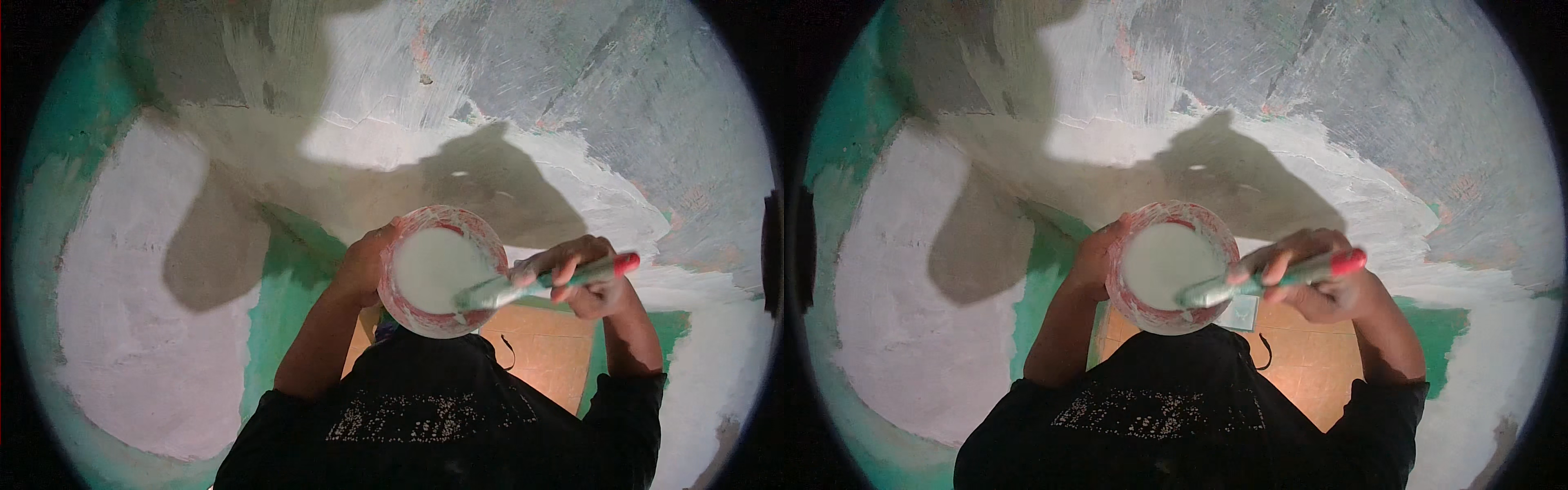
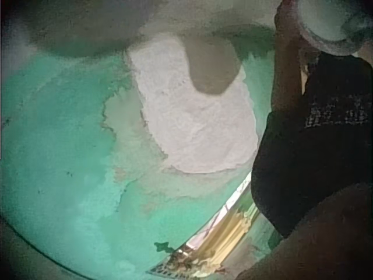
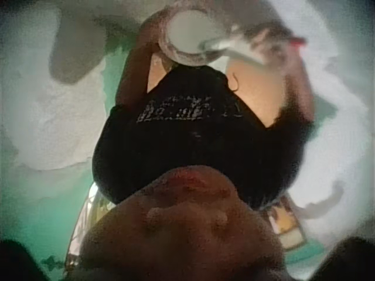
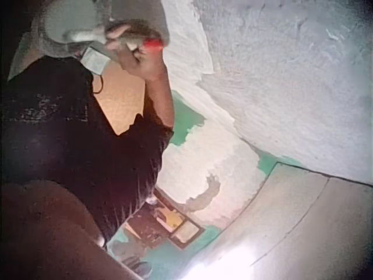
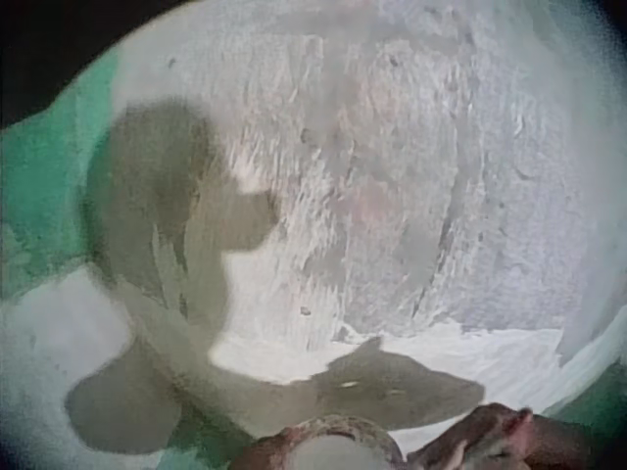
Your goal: The person paints a wall with white paint using a paint brush, dipping the brush into a paint bucket and applying the paint to the wall.
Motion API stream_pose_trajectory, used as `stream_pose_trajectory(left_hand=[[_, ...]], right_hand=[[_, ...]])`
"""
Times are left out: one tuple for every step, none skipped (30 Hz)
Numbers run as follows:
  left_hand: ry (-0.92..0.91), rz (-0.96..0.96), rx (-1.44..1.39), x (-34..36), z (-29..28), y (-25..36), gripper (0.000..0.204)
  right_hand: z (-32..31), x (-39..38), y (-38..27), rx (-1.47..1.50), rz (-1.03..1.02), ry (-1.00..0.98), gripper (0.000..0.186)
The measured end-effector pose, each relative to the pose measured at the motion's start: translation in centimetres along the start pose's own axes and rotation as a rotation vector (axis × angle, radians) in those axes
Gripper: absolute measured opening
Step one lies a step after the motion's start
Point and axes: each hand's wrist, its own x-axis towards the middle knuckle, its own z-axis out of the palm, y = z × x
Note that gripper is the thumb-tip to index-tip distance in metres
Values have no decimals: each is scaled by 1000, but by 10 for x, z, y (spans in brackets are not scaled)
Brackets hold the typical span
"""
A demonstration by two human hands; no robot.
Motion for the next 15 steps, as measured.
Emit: stream_pose_trajectory(left_hand=[[27, -17, 6, -3, 7, 3, 44], [54, -35, 12, -4, 10, 5, 45], [56, -35, 12, -3, 8, 3, 45], [-5, 24, 77, -1, 2, -2, 46], [-67, 82, 142, 2, -2, -7, 47], [-63, 82, 142, 5, -7, -11, 47], [-91, 167, 346, 8, -11, -15, 47], [-120, 252, 551, 8, -13, -17, 48], [-123, 247, 552, 5, -7, -14, 48], [-81, 231, 595, -3, 5, -8, 48], [-38, 215, 638, -7, 12, -4, 48], [-40, 213, 642, -8, 12, -5, 48], [-83, 285, 718, -8, 12, -5, 48], [-128, 357, 793, -8, 12, -6, 48], [-130, 356, 797, -6, 11, -6, 48]], right_hand=[[-1, -3, 5, 51, -7, 73, 16], [-1, -4, 8, -31, -71, 142, 21], [1, -5, 12, -29, -71, 141, 21], [3, -5, 15, -17, -19, 292, 22], [4, -4, 17, -5, 35, 443, 24], [5, -1, 17, -7, 41, 462, 27], [6, 2, 15, -3, 41, 461, 27], [7, 4, 12, -33, 60, 503, 28], [7, 4, 12, -67, 82, 551, 29], [6, 4, 13, -119, 90, 564, 28], [7, 5, 13, -117, 92, 571, 28], [10, 8, 11, -65, 135, 566, 27], [10, 10, 11, -13, 176, 561, 25], [7, 8, 14, -50, 196, 518, 24], [7, 10, 14, -49, 194, 522, 24]])
